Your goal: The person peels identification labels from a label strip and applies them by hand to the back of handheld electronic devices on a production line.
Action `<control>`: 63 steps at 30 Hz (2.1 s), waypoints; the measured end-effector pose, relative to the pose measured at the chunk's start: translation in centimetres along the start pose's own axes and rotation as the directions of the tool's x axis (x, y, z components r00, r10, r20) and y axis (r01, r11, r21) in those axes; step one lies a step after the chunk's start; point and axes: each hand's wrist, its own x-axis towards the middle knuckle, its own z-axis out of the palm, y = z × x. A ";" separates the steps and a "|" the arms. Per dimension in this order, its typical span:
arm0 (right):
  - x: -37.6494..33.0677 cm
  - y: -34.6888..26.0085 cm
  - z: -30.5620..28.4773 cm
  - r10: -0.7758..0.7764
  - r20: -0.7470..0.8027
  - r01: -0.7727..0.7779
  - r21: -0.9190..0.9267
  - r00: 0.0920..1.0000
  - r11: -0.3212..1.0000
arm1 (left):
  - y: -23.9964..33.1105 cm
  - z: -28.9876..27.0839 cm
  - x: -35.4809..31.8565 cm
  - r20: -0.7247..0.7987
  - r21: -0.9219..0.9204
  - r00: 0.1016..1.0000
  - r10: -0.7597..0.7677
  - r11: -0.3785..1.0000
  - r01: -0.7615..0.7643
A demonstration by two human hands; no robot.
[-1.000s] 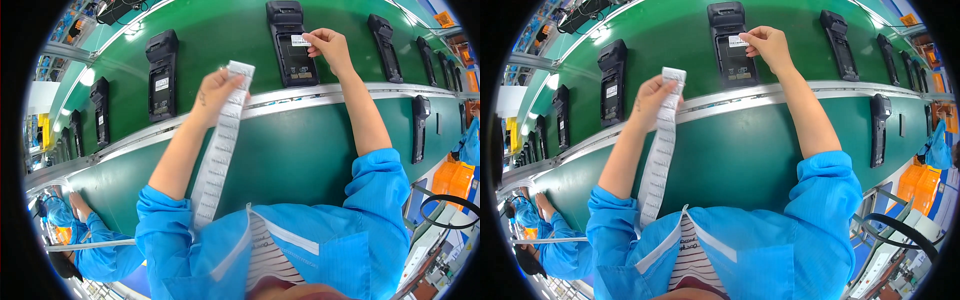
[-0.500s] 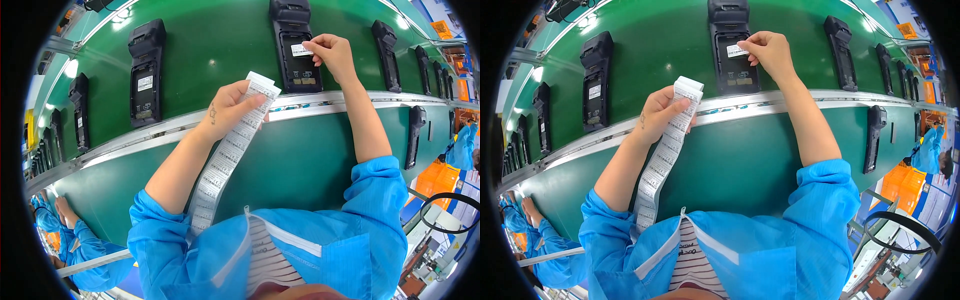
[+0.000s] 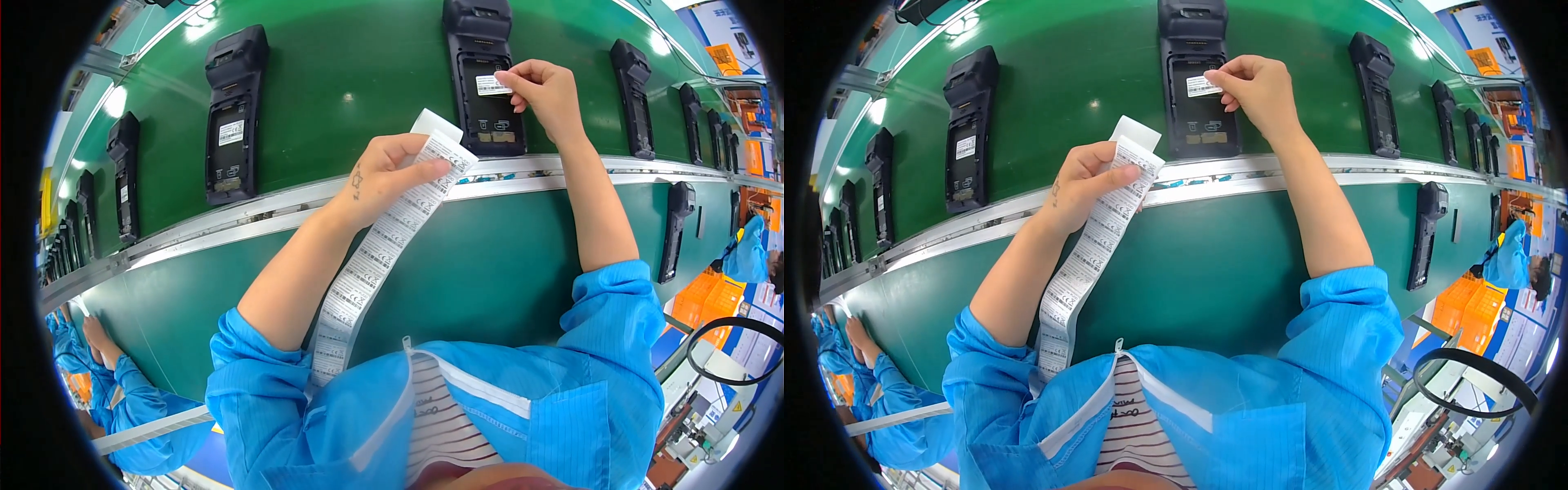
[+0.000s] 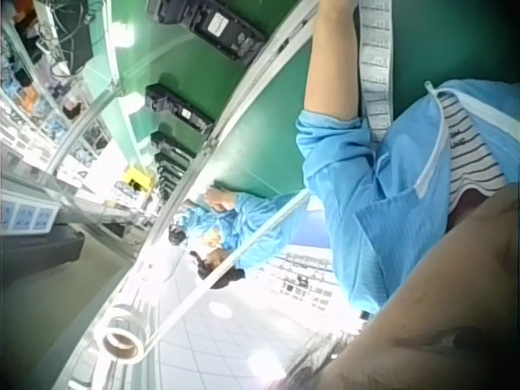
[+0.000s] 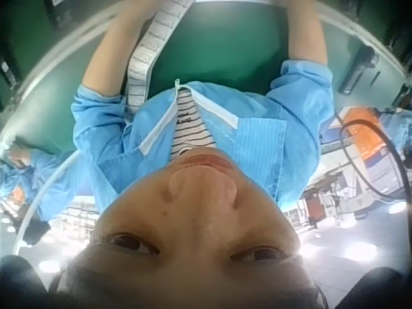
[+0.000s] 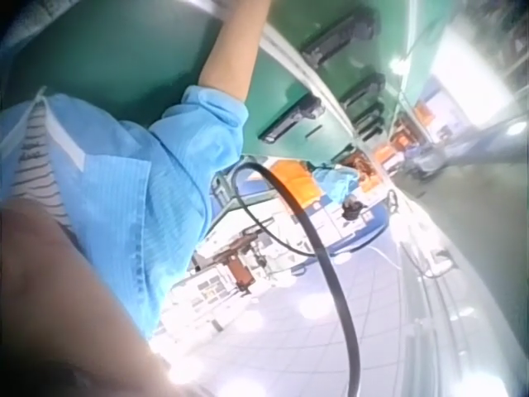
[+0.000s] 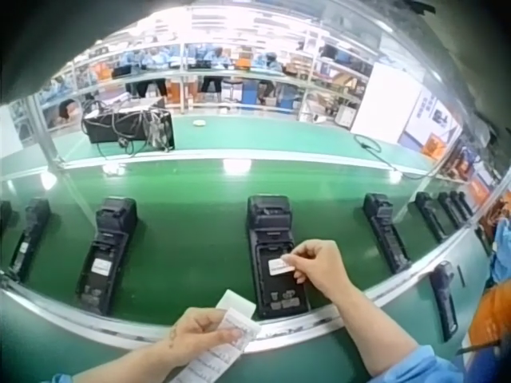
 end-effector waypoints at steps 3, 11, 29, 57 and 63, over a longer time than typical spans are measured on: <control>0.1 -0.1 0.2 0.000 0.006 0.000 -0.009 1.000 1.000 | 0.2 0.2 0.1 0.005 0.003 1.000 -0.003 1.000 0.003; 0.5 -0.4 0.3 -0.031 0.039 0.038 -0.206 0.999 0.978 | 0.1 0.2 0.1 0.043 0.094 0.999 -0.021 0.995 0.017; -4.0 -2.6 1.7 -0.155 0.390 0.061 0.242 0.908 0.968 | -1.4 1.3 1.2 0.138 0.379 0.976 0.170 0.901 -0.211; -3.9 -0.1 1.1 -0.127 0.277 -0.001 0.420 0.953 0.907 | -2.6 3.4 2.8 -0.115 0.302 0.958 0.263 0.928 -0.219; -2.6 0.3 0.5 -0.195 -0.068 0.207 0.364 0.978 0.908 | -3.2 4.3 3.0 -0.086 0.308 0.970 0.228 0.932 -0.192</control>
